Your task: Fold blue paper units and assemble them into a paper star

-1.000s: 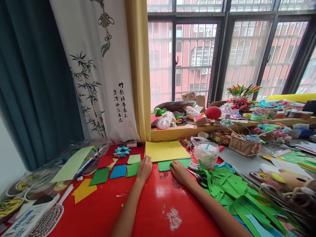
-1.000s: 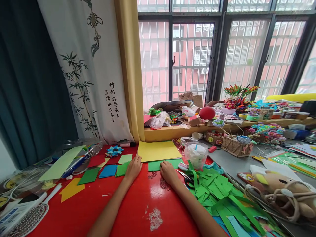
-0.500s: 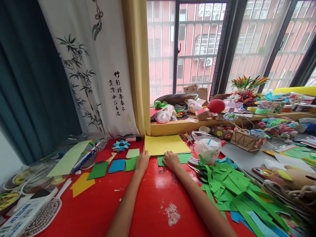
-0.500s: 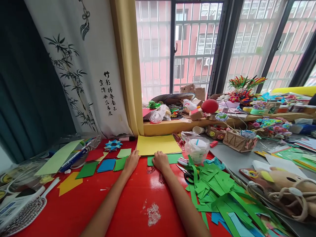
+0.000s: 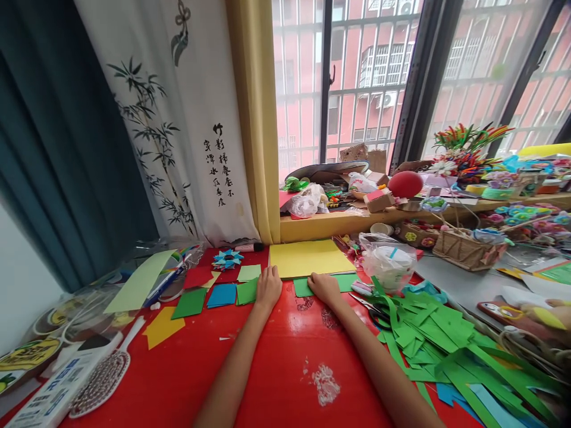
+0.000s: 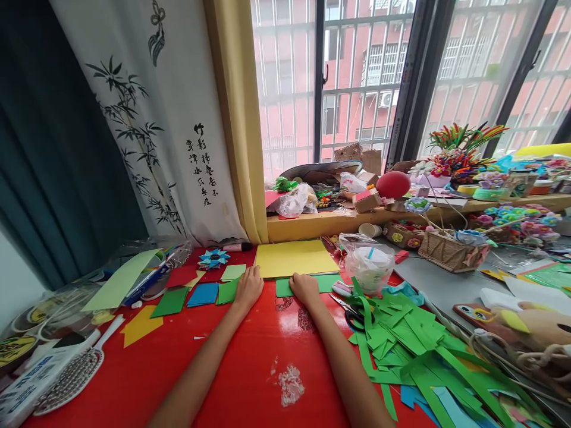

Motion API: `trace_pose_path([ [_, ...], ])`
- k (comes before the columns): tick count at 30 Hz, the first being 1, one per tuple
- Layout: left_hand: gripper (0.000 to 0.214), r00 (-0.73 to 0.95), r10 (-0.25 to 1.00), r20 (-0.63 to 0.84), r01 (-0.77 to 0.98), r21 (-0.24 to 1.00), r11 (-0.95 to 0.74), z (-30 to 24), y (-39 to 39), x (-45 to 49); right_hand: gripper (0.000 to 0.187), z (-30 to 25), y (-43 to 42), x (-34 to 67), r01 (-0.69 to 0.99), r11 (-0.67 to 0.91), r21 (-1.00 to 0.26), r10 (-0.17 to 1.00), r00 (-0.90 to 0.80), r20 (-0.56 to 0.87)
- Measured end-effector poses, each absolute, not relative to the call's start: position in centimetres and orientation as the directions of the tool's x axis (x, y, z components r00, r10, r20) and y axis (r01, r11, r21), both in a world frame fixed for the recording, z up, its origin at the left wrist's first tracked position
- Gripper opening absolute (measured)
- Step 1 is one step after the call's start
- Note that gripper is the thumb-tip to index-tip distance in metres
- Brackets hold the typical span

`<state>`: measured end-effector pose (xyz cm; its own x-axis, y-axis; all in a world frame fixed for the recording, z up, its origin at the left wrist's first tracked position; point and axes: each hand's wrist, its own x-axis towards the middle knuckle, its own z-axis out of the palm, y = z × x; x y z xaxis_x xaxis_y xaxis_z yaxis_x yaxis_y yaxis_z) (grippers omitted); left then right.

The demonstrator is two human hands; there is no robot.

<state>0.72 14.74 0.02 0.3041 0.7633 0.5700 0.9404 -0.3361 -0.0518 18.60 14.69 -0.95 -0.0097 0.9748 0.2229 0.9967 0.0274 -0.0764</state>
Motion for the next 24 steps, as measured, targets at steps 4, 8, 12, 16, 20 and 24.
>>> trace_pose_path([
  [4,0.029,0.555,0.624,0.549,0.809,-0.183,-0.559,0.6,11.2,0.7,0.03,-0.9,14.6,18.6,0.998,0.029,-0.061,0.977,-0.015,0.212],
  [8,0.028,0.754,0.453,0.476,0.62,-0.288,-0.729,0.8,6.4,-2.0,0.031,-0.7,14.4,18.7,0.998,0.036,-0.059,0.977,-0.022,0.212],
  [12,0.029,0.696,0.475,0.539,0.68,-0.28,-0.678,0.7,3.3,-6.8,0.033,-0.5,14.1,18.7,0.997,0.041,-0.065,0.977,-0.026,0.213],
  [16,0.025,0.49,0.66,0.57,0.846,-0.128,-0.517,0.6,2.7,-10.7,0.034,-0.3,13.9,18.6,0.997,0.043,-0.068,0.976,-0.027,0.217],
  [20,0.027,0.322,0.772,0.548,0.94,-0.087,-0.33,1.1,3.9,-14.0,0.035,-0.1,13.6,18.5,0.997,0.04,-0.069,0.977,-0.025,0.211],
  [24,0.028,0.154,0.845,0.512,0.986,-0.028,-0.163,1.7,5.9,-18.8,0.035,0.0,13.2,18.4,0.998,0.036,-0.06,0.978,-0.023,0.209],
])
